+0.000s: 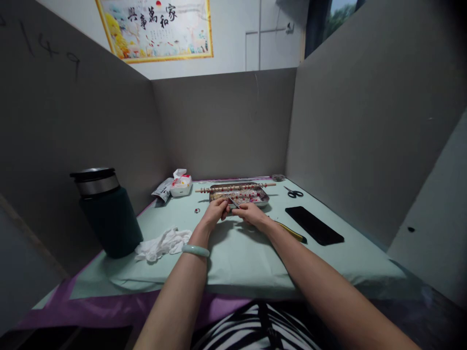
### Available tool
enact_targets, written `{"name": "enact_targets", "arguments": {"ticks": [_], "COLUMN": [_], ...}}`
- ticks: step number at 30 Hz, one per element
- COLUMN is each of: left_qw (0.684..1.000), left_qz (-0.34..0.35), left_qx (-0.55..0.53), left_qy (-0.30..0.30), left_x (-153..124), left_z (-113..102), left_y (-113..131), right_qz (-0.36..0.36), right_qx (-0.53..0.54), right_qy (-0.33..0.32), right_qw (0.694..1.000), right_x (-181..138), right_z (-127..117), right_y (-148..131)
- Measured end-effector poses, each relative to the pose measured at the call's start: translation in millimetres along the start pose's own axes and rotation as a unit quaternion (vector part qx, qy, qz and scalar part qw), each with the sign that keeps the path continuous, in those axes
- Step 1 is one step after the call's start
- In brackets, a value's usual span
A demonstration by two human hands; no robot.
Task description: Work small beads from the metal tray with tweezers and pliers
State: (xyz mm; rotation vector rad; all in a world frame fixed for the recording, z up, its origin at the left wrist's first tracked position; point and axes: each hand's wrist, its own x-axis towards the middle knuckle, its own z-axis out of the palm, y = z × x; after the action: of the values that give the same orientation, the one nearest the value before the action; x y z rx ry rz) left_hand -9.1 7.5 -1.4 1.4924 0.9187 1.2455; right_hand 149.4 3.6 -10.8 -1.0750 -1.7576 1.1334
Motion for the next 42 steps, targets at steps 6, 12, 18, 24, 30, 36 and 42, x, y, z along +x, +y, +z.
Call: {"name": "enact_targets", "arguments": {"ticks": [6,12,18,24,30,36,42], "left_qw": [0.999,0.997,0.997,0.995,0.995,0.994,0.963], "left_qz": [-0.004,-0.016,-0.019,-0.020,-0.038,-0.034,0.040], "left_qx": [0.025,0.065,0.076,0.088,0.087,0.105,0.251], "left_qy": [0.020,0.029,0.024,0.031,0.028,0.025,0.084], "left_x": [4.1,2.9,2.4,-0.8,-4.5,-2.7,5.5], "left_z": [-2.4,-1.9,-1.2,-0.2,0.0,-1.2,-5.4], "left_y": [-3.0,-0.2,0.2,3.7,8.4,6.4,-3.3], "right_qz": [-0.026,-0.066,-0.083,-0.082,-0.071,-0.079,-0.077], "right_qx": [-0.069,-0.143,-0.154,-0.171,-0.177,-0.193,-0.255], "right_qy": [0.008,0.030,0.030,0.047,0.047,0.043,0.067], "right_qw": [0.997,0.987,0.984,0.981,0.980,0.977,0.961], "right_x": [-3.3,2.1,4.8,5.7,5.0,5.1,4.3], "right_z": [0.1,-0.1,-0.2,-0.6,-0.7,-1.0,1.0], "right_y": [-5.8,2.3,8.1,9.5,8.4,8.3,4.8]}}
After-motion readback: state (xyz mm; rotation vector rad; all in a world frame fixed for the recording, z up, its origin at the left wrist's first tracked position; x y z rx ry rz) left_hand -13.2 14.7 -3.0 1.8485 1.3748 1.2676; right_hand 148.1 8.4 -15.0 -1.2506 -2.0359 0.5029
